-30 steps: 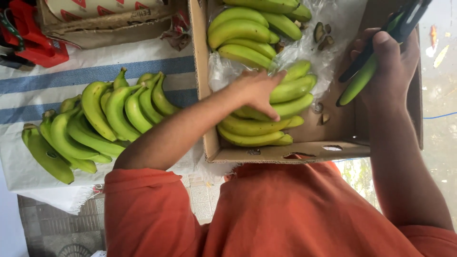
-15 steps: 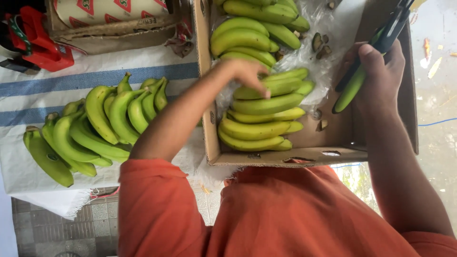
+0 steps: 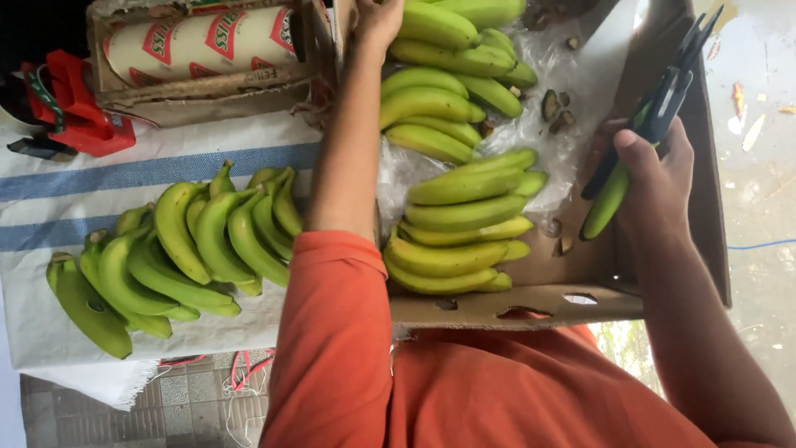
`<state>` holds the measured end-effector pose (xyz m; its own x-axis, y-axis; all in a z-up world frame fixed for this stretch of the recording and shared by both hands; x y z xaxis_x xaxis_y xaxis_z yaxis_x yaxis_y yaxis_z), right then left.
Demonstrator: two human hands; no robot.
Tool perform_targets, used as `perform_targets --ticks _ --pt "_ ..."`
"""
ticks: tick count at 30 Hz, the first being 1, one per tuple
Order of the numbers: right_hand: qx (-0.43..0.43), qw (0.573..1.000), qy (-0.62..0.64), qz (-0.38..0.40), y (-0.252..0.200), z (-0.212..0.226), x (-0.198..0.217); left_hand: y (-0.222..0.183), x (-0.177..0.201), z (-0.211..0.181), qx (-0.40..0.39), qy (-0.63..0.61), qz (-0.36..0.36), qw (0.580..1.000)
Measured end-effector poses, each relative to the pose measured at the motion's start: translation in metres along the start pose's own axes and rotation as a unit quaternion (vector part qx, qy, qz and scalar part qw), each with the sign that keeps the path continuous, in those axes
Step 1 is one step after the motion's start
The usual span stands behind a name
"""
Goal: The person uses shears to separate green bananas from bunches and packs them into a cardboard box.
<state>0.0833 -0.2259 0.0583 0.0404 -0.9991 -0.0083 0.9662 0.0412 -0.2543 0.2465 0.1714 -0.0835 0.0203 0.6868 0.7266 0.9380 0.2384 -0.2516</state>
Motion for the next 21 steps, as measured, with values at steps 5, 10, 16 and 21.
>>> perform_targets --ticks 5,10,16,21 --pt "-0.009 1.0 0.009 0.004 0.003 -0.008 0.003 0.006 0.004 0.022 0.045 -0.07 -0.04 0.996" --pt "0.004 1.0 -0.031 -0.003 0.003 -0.006 0.005 -0.038 0.026 -0.036 -0.015 -0.039 -0.132 0.99" --pt "0.031 0.997 -0.069 0.007 0.002 0.0 -0.001 -0.092 -0.033 -0.133 -0.148 0.119 -0.117 0.975" --pt "0.027 0.998 -0.057 -0.008 0.0 -0.001 0.005 -0.062 -0.039 -0.116 -0.17 0.091 -0.099 0.976"
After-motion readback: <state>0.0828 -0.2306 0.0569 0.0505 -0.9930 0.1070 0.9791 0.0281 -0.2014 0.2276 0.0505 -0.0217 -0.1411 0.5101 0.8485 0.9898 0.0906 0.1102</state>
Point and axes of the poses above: each hand's wrist, its own y-axis towards the middle knuckle, its own x-axis out of the back of the hand, z = x × y, the point moved 10 cm from there along y, towards the middle knuckle, and after that the axes turned 11 degrees about -x, right-handed, at the moved point
